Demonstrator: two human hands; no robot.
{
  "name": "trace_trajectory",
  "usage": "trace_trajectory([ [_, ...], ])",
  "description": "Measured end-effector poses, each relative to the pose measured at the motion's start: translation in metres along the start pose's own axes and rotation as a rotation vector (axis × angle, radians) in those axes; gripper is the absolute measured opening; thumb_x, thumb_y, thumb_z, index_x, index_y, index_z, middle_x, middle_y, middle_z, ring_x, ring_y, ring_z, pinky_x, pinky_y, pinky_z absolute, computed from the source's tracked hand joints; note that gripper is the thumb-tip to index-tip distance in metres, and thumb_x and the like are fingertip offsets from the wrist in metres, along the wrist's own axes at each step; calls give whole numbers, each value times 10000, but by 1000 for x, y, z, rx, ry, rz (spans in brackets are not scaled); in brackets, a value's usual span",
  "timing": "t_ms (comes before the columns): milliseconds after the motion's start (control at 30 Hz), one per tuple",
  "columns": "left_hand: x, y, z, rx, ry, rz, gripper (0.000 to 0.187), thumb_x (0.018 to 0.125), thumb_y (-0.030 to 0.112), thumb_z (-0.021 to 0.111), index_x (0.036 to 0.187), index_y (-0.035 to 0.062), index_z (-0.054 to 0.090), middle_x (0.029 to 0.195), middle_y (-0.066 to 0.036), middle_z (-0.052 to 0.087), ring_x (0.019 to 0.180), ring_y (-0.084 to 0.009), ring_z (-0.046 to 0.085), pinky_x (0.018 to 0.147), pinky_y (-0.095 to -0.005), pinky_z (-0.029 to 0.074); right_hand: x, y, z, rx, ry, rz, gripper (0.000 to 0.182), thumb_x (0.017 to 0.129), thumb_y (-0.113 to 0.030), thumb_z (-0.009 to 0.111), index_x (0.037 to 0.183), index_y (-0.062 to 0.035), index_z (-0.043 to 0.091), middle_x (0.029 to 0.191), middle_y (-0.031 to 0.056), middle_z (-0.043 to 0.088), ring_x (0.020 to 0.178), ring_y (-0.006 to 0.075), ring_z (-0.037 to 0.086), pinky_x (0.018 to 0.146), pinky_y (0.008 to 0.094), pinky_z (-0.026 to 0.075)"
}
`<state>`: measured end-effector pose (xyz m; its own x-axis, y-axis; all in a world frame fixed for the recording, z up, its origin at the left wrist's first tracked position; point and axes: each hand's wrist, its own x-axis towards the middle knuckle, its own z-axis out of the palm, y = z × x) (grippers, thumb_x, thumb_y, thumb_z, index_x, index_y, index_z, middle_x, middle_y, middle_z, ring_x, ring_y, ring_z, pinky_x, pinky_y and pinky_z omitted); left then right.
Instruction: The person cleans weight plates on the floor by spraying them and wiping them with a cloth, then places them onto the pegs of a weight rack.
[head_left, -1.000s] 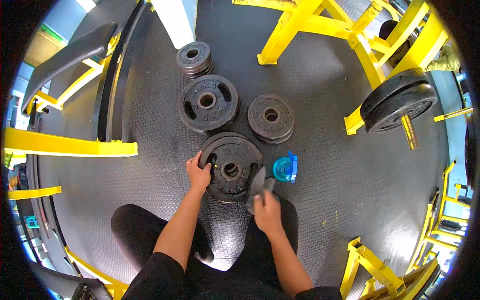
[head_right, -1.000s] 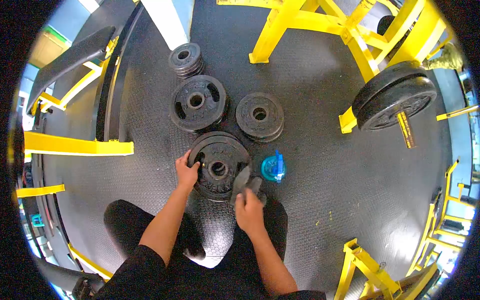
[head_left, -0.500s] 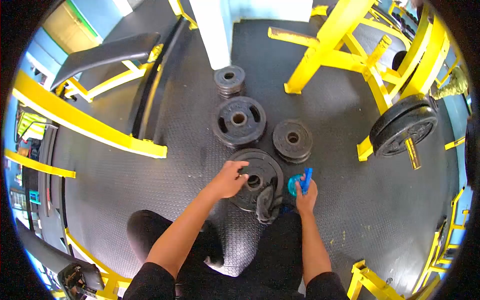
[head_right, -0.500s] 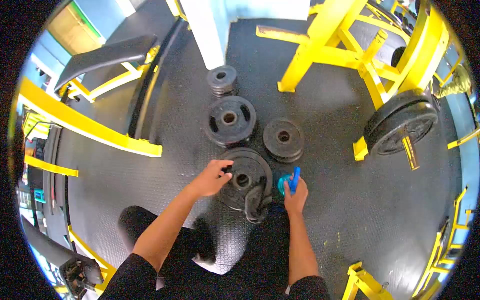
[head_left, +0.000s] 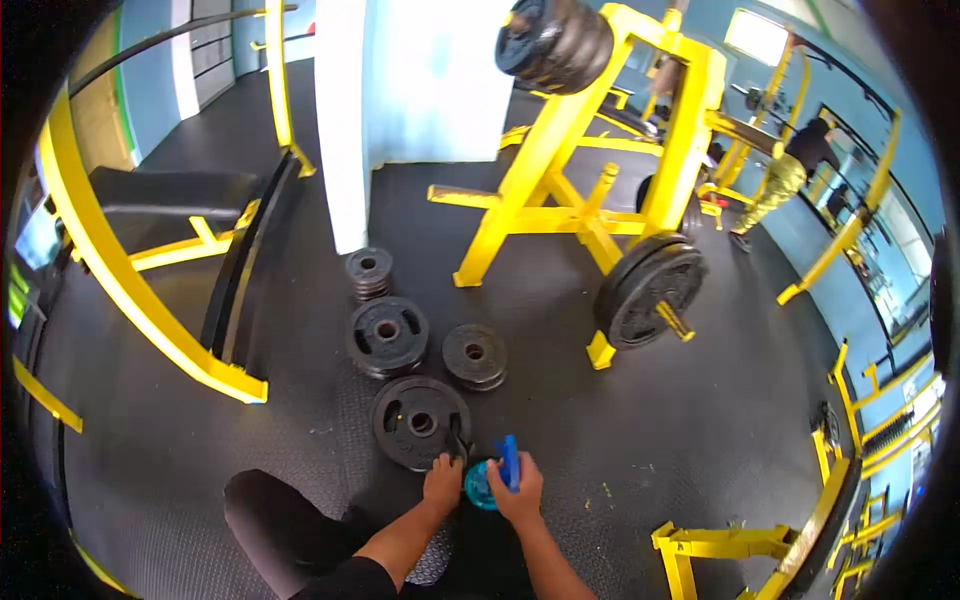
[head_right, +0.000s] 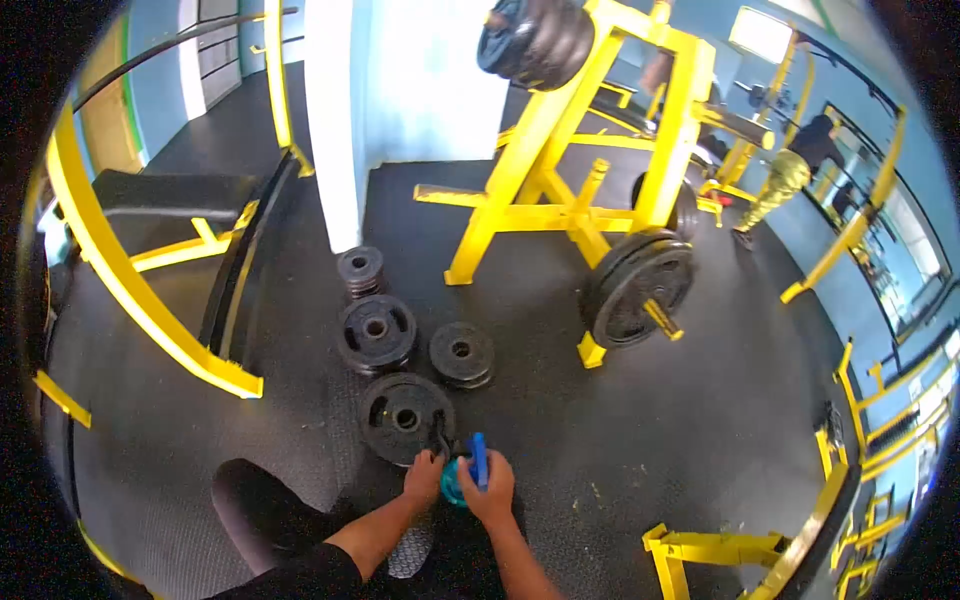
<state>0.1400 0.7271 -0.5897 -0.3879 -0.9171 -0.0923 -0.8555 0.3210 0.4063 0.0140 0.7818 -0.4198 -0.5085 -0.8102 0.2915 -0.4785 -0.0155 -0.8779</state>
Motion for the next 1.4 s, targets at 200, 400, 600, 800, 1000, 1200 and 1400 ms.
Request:
trace_trajectory([
  [200, 51, -16, 137, -1166, -608, 220, 596, 861, 319, 655, 1396, 129, 476, 1288, -221, 552, 1165, -412, 558, 931, -458, 507, -18, -8, -11, -72, 42, 1, 217, 868, -177, 704, 970, -12, 608, 899, 145, 655, 818, 221, 668, 738, 346, 516],
  [400, 57, -3, -130, 17, -617, 459, 591, 868, 357, 660, 1352, 40, 543, 1248, -244, 611, 1153, -404, 594, 990, -467, 467, -1, 28, -17, -140, -37, -193, 391, 894, -165, 664, 1227, -9, 534, 959, 140, 653, 895, 286, 664, 838, 367, 509],
  [600, 62, -38, -272, -254, -53, 311, 518, 897, 308, 637, 1344, 61, 553, 1316, -208, 581, 1213, -398, 547, 1010, -467, 450, 8, 29, 35, 100, -419, 21, 329, 902, -192, 675, 1171, -22, 592, 1036, 132, 672, 975, 282, 668, 871, 360, 502],
  [800, 50, -69, -317, 51, 7, -40, 434, 912, 285, 610, 1303, 99, 586, 1209, -176, 623, 1159, -356, 588, 970, -476, 477, -17, 66, 94, 47, -613, -69, 295, 910, -236, 678, 1104, -27, 605, 1017, 145, 671, 943, 304, 671, 845, 374, 503],
  [1000, 61, -94, -333, -52, 159, -131, 395, 928, 306, 586, 1289, 148, 610, 1163, -162, 645, 1062, -372, 634, 908, -482, 509, -48, 71, 121, -43, -631, 26, 254, 926, -269, 652, 990, -24, 623, 863, 167, 648, 815, 327, 659, 732, 391, 494],
  [1200, 66, -103, -333, -54, 146, -198, 404, 942, 324, 560, 1289, 122, 604, 1155, -163, 648, 1079, -369, 627, 916, -467, 507, -50, 76, 126, -180, -659, 153, 227, 934, -254, 633, 935, -26, 626, 754, 157, 631, 694, 326, 645, 641, 397, 485],
  [1400, 64, -103, -339, -119, 53, -165, 458, 955, 304, 546, 1321, 27, 562, 1243, -234, 616, 1185, -396, 563, 1009, -452, 445, -47, 86, 127, -33, -636, 165, 246, 907, -253, 651, 1002, -27, 634, 884, 188, 664, 851, 383, 660, 729, 429, 507],
])
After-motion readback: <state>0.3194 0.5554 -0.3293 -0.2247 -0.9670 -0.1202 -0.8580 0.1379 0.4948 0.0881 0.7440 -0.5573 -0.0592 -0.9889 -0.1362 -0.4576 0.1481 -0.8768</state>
